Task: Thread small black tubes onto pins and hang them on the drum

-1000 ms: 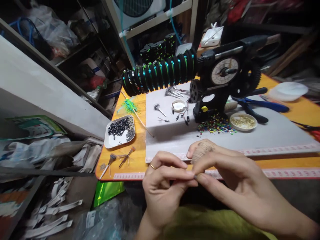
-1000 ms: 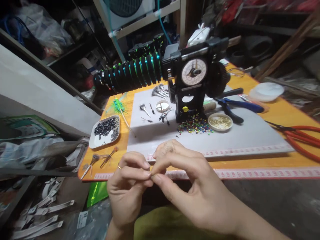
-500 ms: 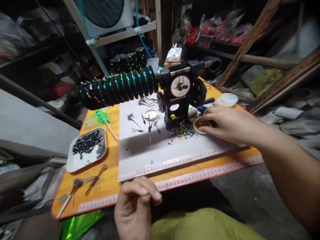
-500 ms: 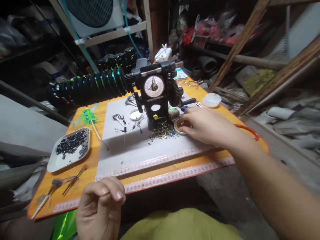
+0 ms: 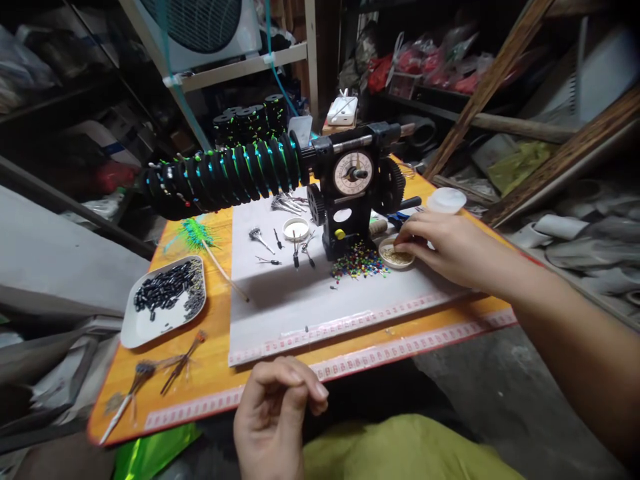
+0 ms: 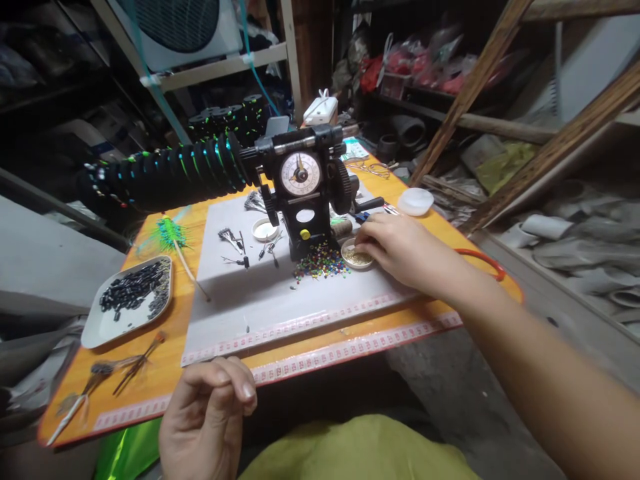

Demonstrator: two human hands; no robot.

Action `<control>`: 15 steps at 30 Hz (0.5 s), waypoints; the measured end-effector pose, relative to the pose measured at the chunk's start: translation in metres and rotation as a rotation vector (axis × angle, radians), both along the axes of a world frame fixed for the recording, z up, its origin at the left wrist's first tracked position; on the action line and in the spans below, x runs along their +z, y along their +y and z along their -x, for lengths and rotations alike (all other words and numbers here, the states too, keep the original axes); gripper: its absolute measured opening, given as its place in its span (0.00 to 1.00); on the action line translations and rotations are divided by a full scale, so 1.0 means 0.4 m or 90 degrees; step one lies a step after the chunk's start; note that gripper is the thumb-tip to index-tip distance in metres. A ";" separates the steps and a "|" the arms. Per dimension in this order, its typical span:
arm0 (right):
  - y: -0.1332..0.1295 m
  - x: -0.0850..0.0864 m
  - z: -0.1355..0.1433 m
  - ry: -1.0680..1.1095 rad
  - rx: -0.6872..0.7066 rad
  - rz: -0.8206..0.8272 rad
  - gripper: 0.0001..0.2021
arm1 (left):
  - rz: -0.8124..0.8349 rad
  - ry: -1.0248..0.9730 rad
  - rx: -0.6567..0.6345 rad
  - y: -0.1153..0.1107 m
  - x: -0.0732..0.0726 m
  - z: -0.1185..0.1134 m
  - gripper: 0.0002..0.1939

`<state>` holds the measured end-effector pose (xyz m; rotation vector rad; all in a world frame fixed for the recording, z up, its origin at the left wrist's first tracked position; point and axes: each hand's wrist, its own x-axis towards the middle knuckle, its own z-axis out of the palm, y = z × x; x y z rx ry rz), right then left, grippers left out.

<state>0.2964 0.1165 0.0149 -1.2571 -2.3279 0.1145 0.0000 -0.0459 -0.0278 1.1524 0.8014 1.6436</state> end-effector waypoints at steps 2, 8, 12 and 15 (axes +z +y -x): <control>-0.013 -0.002 0.002 0.027 -0.012 -0.020 0.09 | 0.009 0.004 0.000 -0.003 0.006 -0.006 0.04; -0.139 0.023 0.070 0.131 0.043 -0.044 0.04 | 0.148 -0.065 0.058 -0.036 0.049 -0.072 0.05; -0.259 0.023 0.147 0.237 0.098 0.023 0.04 | 0.181 -0.130 -0.006 -0.045 0.056 -0.107 0.09; -0.316 0.015 0.190 0.274 0.140 0.091 0.05 | 0.155 -0.151 -0.068 -0.042 0.049 -0.105 0.11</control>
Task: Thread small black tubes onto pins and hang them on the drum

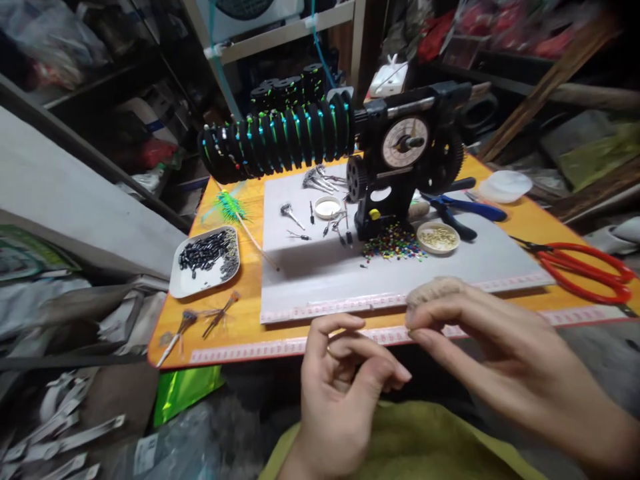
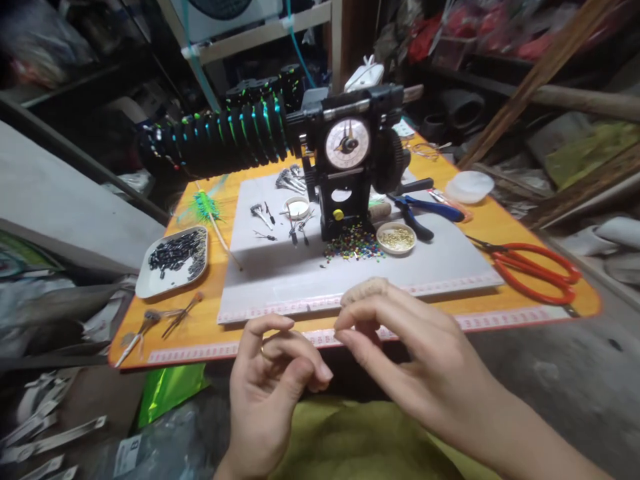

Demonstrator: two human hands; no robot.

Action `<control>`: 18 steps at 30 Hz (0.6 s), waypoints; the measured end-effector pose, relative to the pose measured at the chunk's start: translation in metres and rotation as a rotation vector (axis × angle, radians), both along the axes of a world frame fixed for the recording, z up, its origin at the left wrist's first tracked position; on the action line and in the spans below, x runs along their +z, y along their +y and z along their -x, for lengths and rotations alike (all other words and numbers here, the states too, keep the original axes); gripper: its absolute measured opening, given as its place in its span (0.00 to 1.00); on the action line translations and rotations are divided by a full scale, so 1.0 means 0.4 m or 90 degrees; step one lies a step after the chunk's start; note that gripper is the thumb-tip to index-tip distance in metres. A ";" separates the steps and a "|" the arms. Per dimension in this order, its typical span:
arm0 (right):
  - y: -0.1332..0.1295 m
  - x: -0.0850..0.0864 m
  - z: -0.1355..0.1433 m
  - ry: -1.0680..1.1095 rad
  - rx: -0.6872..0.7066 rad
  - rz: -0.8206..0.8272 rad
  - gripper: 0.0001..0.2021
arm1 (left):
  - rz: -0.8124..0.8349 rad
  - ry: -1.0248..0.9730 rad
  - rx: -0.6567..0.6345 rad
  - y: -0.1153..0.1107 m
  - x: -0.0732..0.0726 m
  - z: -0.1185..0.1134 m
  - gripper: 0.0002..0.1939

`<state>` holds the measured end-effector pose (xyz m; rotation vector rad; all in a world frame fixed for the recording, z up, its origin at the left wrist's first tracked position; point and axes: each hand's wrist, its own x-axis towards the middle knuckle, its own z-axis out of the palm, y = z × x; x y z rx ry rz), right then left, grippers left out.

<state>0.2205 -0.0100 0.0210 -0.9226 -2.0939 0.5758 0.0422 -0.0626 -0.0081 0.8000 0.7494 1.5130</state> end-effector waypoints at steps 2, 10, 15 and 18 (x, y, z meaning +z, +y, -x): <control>-0.019 -0.002 0.020 0.016 0.022 0.034 0.05 | -0.012 -0.006 -0.024 0.001 -0.001 0.007 0.12; -0.026 0.016 0.055 0.052 0.018 0.076 0.07 | -0.035 -0.008 -0.036 -0.006 0.011 0.019 0.12; -0.026 0.021 0.060 0.051 0.026 0.083 0.06 | -0.048 -0.012 -0.032 -0.006 0.014 0.021 0.12; -0.028 0.024 0.063 0.050 0.028 0.089 0.06 | -0.039 -0.016 -0.028 -0.003 0.018 0.022 0.12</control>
